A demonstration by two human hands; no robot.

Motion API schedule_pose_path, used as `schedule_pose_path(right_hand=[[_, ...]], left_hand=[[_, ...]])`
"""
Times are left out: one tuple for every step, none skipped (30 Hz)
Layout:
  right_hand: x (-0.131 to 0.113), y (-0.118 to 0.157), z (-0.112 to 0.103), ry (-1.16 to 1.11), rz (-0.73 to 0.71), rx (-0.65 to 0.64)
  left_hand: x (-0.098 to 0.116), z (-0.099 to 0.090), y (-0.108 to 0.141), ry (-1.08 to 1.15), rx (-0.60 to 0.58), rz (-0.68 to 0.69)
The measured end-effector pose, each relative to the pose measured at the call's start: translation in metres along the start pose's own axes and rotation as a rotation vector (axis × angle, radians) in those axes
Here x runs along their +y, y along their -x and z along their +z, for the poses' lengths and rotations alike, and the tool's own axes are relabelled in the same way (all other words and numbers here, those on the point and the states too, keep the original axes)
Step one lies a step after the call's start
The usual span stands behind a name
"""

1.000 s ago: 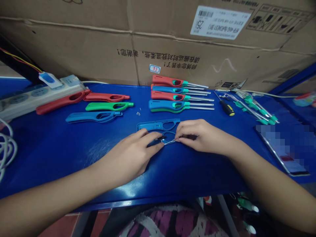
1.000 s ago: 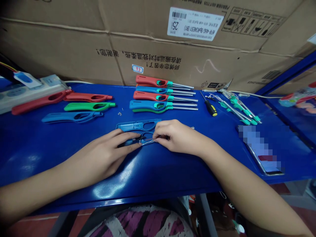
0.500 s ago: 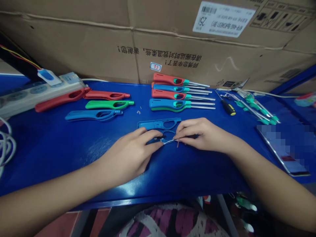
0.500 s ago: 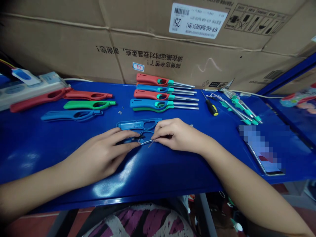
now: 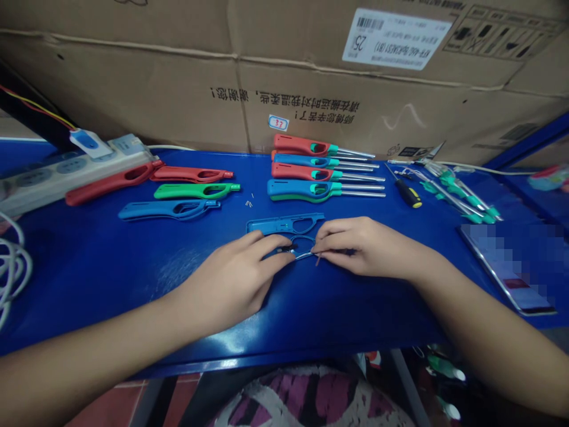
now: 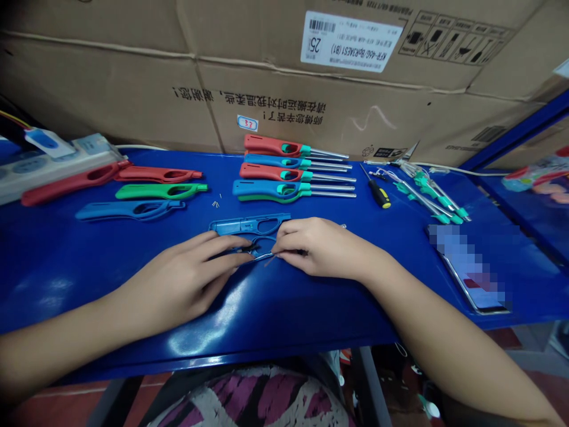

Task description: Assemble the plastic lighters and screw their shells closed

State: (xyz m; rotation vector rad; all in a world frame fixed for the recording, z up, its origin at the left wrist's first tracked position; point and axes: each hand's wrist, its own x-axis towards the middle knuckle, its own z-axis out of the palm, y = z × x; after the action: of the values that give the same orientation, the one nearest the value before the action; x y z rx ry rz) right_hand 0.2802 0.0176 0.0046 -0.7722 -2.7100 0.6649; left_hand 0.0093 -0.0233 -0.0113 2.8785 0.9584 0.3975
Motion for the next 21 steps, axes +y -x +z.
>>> schedule_pose_path(right_hand=[[0.0005,0.0001,-0.0002,-0.016,-0.001,0.006],[0.0011,0.0001,-0.0004,-0.029,-0.002,0.009],[0.0017,0.0,-0.0005,-0.035,-0.003,0.01],[0.0021,-0.0001,-0.0004,-0.032,-0.003,0.008],[0.0023,-0.0004,-0.0002,-0.023,-0.006,0.003],[0.0023,-0.0007,0.0,-0.008,-0.008,-0.001],[0.0021,-0.001,0.0002,0.007,-0.012,-0.003],[0.0017,-0.0012,0.0004,0.02,-0.015,-0.007],[0.0012,-0.0014,0.0005,0.029,-0.015,-0.01],[0.0007,-0.0014,0.0005,0.031,-0.012,-0.015],[0.0003,-0.0013,0.0002,0.026,-0.007,-0.019],[0.0,-0.0011,-0.0002,0.018,-0.001,-0.021],[-0.0001,-0.0008,-0.0009,0.007,0.004,-0.021],[-0.0003,-0.0004,-0.0017,-0.004,0.008,-0.02],[-0.0005,0.0,-0.0027,-0.015,0.011,-0.022],[-0.0009,0.0005,-0.0037,-0.023,0.014,-0.025],[-0.0016,0.0009,-0.0046,-0.026,0.018,-0.032],[-0.0026,0.0012,-0.0054,-0.026,0.023,-0.041],[-0.0037,0.0013,-0.0059,-0.024,0.027,-0.051],[-0.0049,0.0013,-0.006,-0.024,0.027,-0.059],[-0.0059,0.0011,-0.006,-0.03,0.02,-0.059]], left_hand=[[-0.0001,0.0,0.0,0.007,-0.004,-0.002],[-0.0003,0.0,-0.0001,0.012,-0.009,-0.002],[-0.0005,0.0,-0.0002,0.013,-0.013,-0.001],[-0.0007,0.0001,-0.0005,0.012,-0.016,0.002],[-0.0009,0.0001,-0.0007,0.011,-0.021,0.004],[-0.0011,0.0,-0.001,0.009,-0.024,0.005],[-0.0012,-0.0001,-0.0013,0.008,-0.029,0.004],[-0.0012,-0.0004,-0.0015,0.008,-0.033,0.003],[-0.0013,-0.0007,-0.0015,0.008,-0.035,0.002],[-0.0012,-0.0011,-0.0015,0.01,-0.036,0.002],[-0.0012,-0.0015,-0.0014,0.011,-0.037,0.002],[-0.0012,-0.0018,-0.0011,0.013,-0.039,0.002],[-0.0012,-0.0021,-0.0009,0.014,-0.04,0.003],[-0.0013,-0.0024,-0.0007,0.016,-0.043,0.005],[-0.0013,-0.0026,-0.0005,0.018,-0.048,0.005],[-0.0014,-0.0027,-0.0004,0.018,-0.053,0.005],[-0.0015,-0.0028,-0.0005,0.017,-0.056,0.006],[-0.0017,-0.0029,-0.0006,0.012,-0.057,0.008],[-0.002,-0.0028,-0.0007,0.006,-0.056,0.011],[-0.0025,-0.0026,-0.0009,0.0,-0.052,0.015],[-0.0033,-0.0023,-0.0011,-0.006,-0.047,0.021]])
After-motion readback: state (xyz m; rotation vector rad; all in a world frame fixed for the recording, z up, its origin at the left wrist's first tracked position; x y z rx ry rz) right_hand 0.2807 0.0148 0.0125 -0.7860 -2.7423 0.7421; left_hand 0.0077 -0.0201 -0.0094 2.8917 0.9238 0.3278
